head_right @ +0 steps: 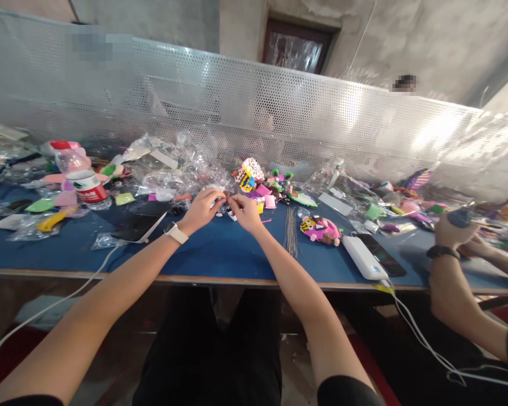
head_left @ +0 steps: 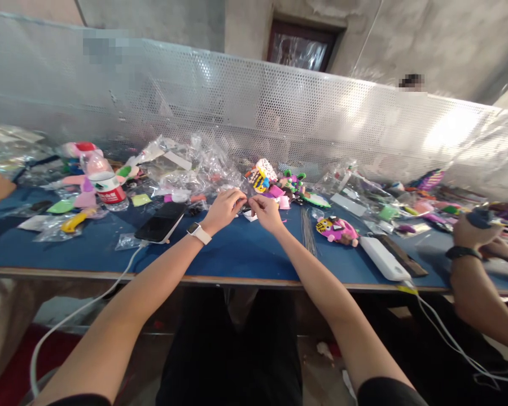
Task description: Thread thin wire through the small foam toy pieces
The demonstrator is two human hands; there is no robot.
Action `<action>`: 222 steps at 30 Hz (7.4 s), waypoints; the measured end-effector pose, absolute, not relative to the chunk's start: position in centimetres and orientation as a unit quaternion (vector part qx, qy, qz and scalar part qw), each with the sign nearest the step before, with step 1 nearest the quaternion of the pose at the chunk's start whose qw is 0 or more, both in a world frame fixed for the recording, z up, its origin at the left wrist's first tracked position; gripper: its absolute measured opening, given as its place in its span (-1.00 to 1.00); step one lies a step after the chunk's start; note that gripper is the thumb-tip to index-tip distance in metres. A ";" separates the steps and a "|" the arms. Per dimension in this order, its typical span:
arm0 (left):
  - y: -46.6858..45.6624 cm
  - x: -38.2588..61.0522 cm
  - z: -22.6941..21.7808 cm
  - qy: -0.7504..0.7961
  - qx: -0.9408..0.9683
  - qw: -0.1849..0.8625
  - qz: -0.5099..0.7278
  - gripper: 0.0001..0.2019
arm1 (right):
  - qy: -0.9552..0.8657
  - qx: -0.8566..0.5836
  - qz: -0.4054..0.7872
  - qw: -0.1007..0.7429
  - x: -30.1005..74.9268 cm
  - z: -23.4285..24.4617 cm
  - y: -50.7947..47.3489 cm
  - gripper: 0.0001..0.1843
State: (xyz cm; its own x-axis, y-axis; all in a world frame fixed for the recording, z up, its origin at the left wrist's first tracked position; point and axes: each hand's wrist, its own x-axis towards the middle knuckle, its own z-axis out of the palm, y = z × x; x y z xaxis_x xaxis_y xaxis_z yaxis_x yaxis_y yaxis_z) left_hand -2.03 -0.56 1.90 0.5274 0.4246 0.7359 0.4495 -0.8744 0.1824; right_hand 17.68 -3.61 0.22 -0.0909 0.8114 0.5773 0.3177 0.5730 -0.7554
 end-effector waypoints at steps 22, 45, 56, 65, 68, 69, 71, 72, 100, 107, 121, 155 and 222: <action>0.5 -1.0 1.5 -0.260 -0.719 -0.488 -0.422 -0.50 | -0.762 -0.377 0.148 0.506 18.6 0.7 -4.4 -0.53; -0.3 -1.1 0.5 -0.268 -0.828 -0.077 -0.487 -0.73 | -0.593 -0.406 0.354 0.598 17.5 -0.9 -2.5 -0.43; -0.2 -0.2 0.3 -0.273 -0.746 -0.358 -0.490 -0.68 | -0.706 -0.428 0.187 0.532 18.9 0.1 -3.5 -0.37; -0.4 -0.7 1.0 -0.256 -0.779 -0.323 -0.473 -0.77 | -0.646 -0.420 0.275 0.575 18.4 -0.8 -2.4 -0.39; -0.7 -1.0 1.1 -0.283 -0.810 -0.214 -0.467 -0.85 | -0.597 -0.415 0.328 0.603 18.2 -1.0 -2.0 -0.46; -0.7 -1.0 1.1 -0.291 -0.817 -0.182 -0.464 -0.86 | -0.587 -0.413 0.341 0.607 18.1 -1.0 -1.9 -0.48; -0.6 -1.0 0.9 -0.299 -0.826 -0.126 -0.462 -0.85 | -0.581 -0.410 0.354 0.607 18.1 -0.9 -1.9 -0.49; -0.5 -1.0 0.8 -0.301 -0.828 -0.105 -0.461 -0.82 | -0.583 -0.410 0.354 0.605 18.1 -0.9 -1.9 -0.48; 0.1 0.0 1.4 -0.278 -0.557 -0.609 -0.492 -0.70 | -0.723 -0.402 0.205 0.523 17.8 -0.1 -3.9 -0.31; 0.5 -0.7 1.6 -0.309 -0.452 -0.732 -0.405 -0.86 | -0.750 -0.381 0.189 0.507 17.5 0.2 -4.5 -0.37; -0.3 -1.8 2.8 -0.195 -0.792 -0.294 -0.498 -0.66 | -0.706 -0.440 0.178 0.526 18.4 0.1 -3.2 -0.38; -2.2 -0.5 1.7 -0.246 -0.816 -0.201 -0.483 -0.89 | -0.525 -0.492 0.280 0.636 18.5 -2.3 -1.1 -0.51; -0.7 1.1 -0.1 -0.332 -0.780 -0.191 -0.494 -0.87 | -0.704 -0.448 0.059 0.548 17.9 -0.9 -3.4 -0.45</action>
